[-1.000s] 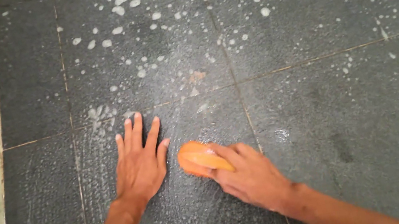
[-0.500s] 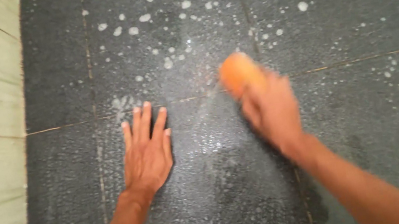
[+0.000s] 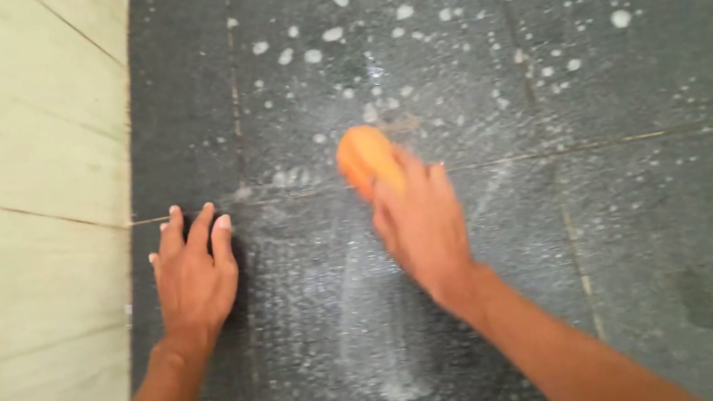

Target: Scrubbing a tiled floor with a brush and soapy water.

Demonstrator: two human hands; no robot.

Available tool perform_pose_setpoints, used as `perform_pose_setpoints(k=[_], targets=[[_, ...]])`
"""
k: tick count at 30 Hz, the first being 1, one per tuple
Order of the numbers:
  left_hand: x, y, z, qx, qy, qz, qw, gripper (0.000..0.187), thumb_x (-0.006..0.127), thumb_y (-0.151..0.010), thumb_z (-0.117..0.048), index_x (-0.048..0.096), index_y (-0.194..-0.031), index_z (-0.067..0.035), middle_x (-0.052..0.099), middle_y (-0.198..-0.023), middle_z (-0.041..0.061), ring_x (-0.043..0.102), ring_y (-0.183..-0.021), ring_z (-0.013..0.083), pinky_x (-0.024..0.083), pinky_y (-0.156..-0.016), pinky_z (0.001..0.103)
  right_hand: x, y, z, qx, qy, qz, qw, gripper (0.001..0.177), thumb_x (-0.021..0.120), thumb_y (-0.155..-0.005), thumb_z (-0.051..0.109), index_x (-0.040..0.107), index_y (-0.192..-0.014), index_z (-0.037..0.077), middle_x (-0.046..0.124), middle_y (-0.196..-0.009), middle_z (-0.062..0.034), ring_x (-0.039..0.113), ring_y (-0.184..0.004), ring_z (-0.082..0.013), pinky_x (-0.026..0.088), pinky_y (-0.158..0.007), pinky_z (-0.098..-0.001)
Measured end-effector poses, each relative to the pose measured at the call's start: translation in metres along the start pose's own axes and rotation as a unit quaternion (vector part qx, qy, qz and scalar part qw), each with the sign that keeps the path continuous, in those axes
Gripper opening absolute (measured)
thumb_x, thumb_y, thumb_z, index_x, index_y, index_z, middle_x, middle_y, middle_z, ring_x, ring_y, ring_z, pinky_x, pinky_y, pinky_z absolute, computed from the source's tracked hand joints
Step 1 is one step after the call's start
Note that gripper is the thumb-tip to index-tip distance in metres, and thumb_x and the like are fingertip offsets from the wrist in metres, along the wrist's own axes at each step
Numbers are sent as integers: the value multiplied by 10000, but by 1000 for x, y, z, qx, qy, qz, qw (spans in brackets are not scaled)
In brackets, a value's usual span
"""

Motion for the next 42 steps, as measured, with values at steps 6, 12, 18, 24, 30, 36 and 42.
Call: perform_pose_setpoints(k=[6,12,18,24,30,36,42], targets=[[-21,-20,-9,40,-27,20,999,555,431,-1038,-496,570,-1438,-138,362,-1590,259,296,-1478,454,202,-1175,611,47,15,55,-101,8,245,964,225,693,-878,204,690,-1089,125,674,-1063,-142,611,-967,-341,478,-925,-545],[-1,-21,-22,-30,57,82,995,614,296,-1047,-531,545,-1462,-153,354,-1601,220,288,-1486,427,196,-1205,579,74,-12,58,-126,-43,308,942,250,691,-915,216,707,-1164,220,707,-987,-76,634,-921,-285,498,-830,-467],[-22,-32,-27,-15,95,7,995,629,257,-1072,-517,554,-1459,-121,367,-1619,219,304,-1514,410,191,-1234,575,23,17,106,-163,-205,133,956,251,627,-865,155,679,-1100,84,670,-1084,-148,610,-1005,-355,455,-939,-590],[-11,-25,-60,-2,62,59,996,625,255,-1044,-504,537,-1458,-131,334,-1613,191,245,-1498,423,141,-1195,603,-1,-5,35,70,-370,207,903,219,621,-876,140,742,-1046,73,739,-978,-140,668,-827,-265,539,-744,-447],[11,-2,-104,37,61,83,994,619,273,-1051,-505,526,-1474,-131,299,-1637,191,218,-1510,420,104,-1202,601,-19,-15,-102,109,66,184,975,156,624,-947,174,764,-911,116,755,-867,-112,682,-689,-210,538,-609,-345],[38,22,-148,59,85,112,988,613,287,-1062,-502,511,-1486,-120,282,-1645,190,193,-1527,406,89,-1217,593,-102,131,-4,-213,-135,202,946,452,724,-731,223,644,-1155,88,733,-1106,-154,692,-987,-327,534,-839,-466],[59,56,-192,102,50,159,981,607,332,-1046,-498,519,-1470,-107,261,-1655,178,173,-1541,393,93,-1204,612,-172,109,-165,54,17,159,986,339,705,-834,196,684,-1160,104,701,-1065,-158,657,-905,-382,539,-775,-476]])
Point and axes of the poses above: each hand's wrist, its own y-axis away from the middle knuckle, its own x-axis out of the palm, z = x × y, the point moved 6 cm from there along -y, towards the middle knuckle
